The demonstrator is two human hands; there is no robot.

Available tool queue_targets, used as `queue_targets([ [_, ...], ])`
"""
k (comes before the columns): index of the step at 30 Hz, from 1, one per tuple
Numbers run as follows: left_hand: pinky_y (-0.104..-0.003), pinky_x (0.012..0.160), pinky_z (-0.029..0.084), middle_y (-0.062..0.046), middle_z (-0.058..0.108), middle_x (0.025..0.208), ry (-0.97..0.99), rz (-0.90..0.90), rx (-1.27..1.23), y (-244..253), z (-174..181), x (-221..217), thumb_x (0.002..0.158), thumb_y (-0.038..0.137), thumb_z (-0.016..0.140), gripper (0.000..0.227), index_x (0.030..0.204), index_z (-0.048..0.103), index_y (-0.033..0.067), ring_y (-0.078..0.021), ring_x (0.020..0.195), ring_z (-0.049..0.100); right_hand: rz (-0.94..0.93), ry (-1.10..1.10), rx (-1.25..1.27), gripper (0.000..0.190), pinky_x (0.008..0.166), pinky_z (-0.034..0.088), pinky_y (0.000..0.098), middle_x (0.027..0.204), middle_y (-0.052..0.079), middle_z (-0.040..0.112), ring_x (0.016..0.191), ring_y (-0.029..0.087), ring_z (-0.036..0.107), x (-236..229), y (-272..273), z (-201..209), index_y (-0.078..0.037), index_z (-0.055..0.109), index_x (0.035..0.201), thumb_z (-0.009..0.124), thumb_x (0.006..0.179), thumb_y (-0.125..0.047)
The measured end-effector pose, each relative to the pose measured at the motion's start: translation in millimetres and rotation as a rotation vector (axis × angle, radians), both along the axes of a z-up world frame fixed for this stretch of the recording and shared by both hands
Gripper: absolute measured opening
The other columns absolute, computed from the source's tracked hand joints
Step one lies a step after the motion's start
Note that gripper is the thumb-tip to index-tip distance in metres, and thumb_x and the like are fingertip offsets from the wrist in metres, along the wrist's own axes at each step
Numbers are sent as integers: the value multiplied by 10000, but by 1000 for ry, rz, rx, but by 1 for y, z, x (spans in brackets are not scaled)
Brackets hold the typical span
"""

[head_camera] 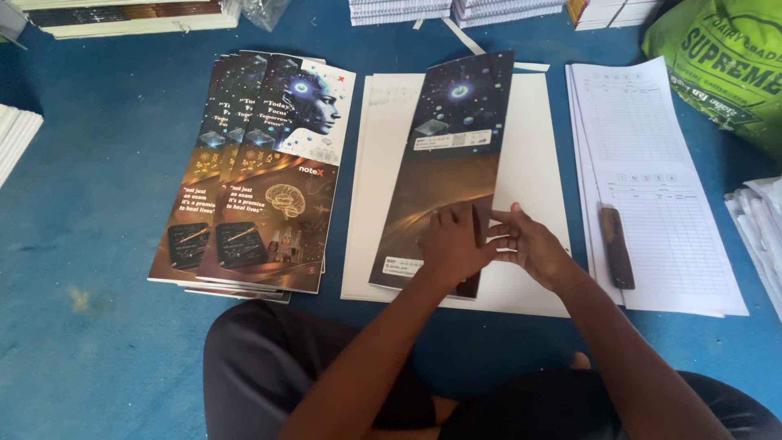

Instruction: The person inserts printed covers into blank notebook blocks, aligns them, and smooths the edges using a small tool. The person repeats this process for multiple notebooks, stacking completed units to the left.

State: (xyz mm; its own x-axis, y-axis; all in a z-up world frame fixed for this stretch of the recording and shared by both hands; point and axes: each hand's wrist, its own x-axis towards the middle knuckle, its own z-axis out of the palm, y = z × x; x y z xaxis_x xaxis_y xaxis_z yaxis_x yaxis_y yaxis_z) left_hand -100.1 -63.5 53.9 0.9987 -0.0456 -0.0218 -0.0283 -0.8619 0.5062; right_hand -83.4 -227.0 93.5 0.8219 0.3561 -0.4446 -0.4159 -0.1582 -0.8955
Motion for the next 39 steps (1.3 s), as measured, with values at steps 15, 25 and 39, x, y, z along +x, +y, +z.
queue_targets([
  [15,-549,927,523,-269,687,1169,-63,77,-186,64,82,-6,931,204,532,474,1373,523,33,-453,1028,682,-263,138,-135,1084,950,560,498,1261,270,589,1074,367,647,19,-28,-53,-20,332,1560,75,881,-825],
  [25,-561,865,544,-288,717,966,-19,176,5,148,98,8,928,175,561,704,1564,289,43,-477,913,698,-217,61,-152,1009,936,573,465,1196,235,612,1028,324,659,14,-32,-63,10,418,1516,109,943,-761],
  [39,-340,1004,500,-168,650,1384,-249,87,-483,314,37,-3,940,1,538,544,1468,526,134,-265,1207,649,-214,77,-153,938,967,557,461,1192,221,597,1049,324,646,16,-34,-69,18,437,1501,154,989,-715],
])
